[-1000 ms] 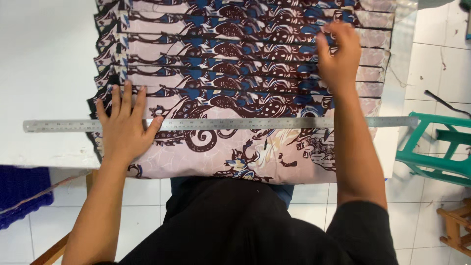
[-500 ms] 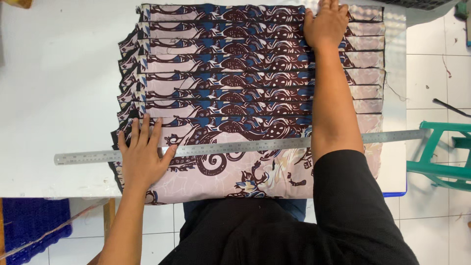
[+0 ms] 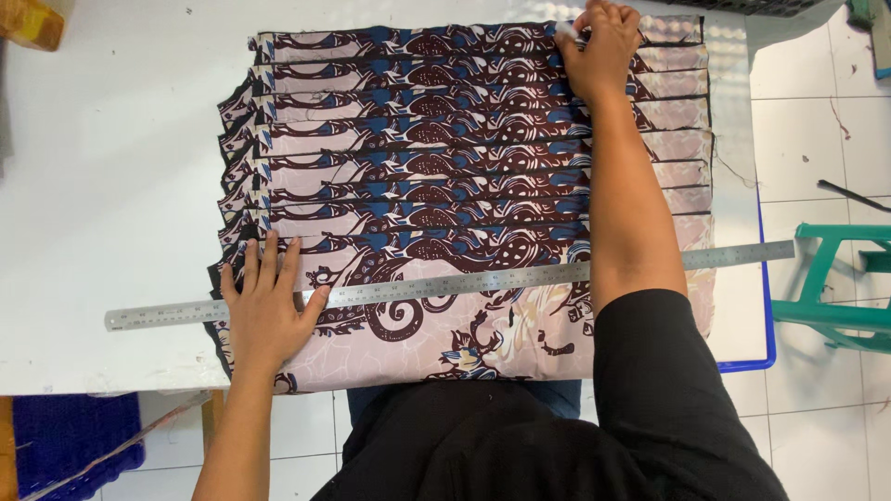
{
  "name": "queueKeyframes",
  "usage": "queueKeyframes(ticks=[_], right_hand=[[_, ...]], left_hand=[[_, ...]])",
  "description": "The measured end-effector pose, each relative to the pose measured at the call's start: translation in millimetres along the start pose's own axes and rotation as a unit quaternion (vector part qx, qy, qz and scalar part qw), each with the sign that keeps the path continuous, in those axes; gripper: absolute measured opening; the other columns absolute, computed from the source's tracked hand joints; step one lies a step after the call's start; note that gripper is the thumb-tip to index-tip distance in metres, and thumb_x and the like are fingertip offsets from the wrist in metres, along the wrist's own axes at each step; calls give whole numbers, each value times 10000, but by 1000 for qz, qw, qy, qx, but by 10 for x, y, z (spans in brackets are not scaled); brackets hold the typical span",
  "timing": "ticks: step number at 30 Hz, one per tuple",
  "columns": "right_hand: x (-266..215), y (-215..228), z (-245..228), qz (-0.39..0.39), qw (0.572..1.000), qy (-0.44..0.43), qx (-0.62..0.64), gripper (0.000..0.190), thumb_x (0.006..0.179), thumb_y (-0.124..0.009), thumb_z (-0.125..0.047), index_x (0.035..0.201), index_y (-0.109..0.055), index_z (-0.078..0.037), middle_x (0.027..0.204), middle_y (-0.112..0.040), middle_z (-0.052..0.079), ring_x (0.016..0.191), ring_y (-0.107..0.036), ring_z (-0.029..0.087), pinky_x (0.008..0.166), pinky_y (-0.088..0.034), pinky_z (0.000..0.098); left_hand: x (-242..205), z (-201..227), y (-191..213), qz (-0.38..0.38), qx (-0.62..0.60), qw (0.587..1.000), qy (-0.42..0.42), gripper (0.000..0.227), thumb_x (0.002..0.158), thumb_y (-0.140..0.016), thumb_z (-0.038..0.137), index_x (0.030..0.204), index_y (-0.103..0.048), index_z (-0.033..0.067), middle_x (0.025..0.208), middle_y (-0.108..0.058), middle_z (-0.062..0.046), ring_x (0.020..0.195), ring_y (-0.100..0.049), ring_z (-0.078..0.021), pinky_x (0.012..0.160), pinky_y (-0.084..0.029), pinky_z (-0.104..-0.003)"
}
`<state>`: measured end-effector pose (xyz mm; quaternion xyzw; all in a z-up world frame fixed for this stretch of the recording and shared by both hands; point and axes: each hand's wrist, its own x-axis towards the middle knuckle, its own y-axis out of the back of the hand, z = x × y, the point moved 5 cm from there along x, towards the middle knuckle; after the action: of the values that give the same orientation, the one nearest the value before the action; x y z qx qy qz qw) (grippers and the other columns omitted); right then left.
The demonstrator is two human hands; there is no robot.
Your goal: The person aligns a metal ruler on a stack of patterned fabric and uses a white marker to draw straight lines along the ruler edge. The person repeatedly repositions the ruler and marks multiple parallel lines across the fabric stack.
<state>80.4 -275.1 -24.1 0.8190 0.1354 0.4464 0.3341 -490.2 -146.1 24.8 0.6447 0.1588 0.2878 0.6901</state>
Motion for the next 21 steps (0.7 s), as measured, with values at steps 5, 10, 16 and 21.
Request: queueKeyframes(ticks=[5, 10, 16, 21], right_hand=[[-237, 422, -199, 41, 968, -81, 235, 225, 1048, -765, -169, 1015, -591, -31, 970, -688, 68, 899, -604, 199, 805, -499, 350], [-1430, 1394, -639, -16, 971, -117, 210, 154, 1093, -682, -154, 1100, -655, -3, 895, -711, 95, 785, -711, 184, 692, -533, 308], [-2511, 2059, -1007, -48, 992, -102, 65, 346, 990, -704, -155, 1285, -662, 21, 1281, -652, 254, 1264, -581, 420, 1064, -469, 479], [-2710, 2104, -999, -97, 987, -120, 46, 342, 1024, -674, -165, 1314, -640, 14, 1353, -662, 192, 1414, -501, 449, 1230, -309, 596]], left_hand=[[-15, -14, -32, -6, -1, 1000, 4, 751, 931, -541, 597, 1543, -487, 166, 1644, -378, -172, 1523, -301, -384, 1214, -122, -630], [1, -4, -12, 8, -6, 1000, 0, 751, 940, -539, 576, 1547, -487, 138, 1666, -372, -172, 1544, -295, -391, 1232, -115, -646], [-65, -111, -138, -19, -14, 1000, -11, 792, 978, -514, 604, 1584, -469, 95, 1687, -336, -232, 1566, -246, -468, 1216, -98, -707], [-50, -178, -200, -50, -14, 999, -18, 830, 1021, -492, 616, 1621, -435, 45, 1712, -295, -295, 1585, -202, -510, 1205, -82, -738]])
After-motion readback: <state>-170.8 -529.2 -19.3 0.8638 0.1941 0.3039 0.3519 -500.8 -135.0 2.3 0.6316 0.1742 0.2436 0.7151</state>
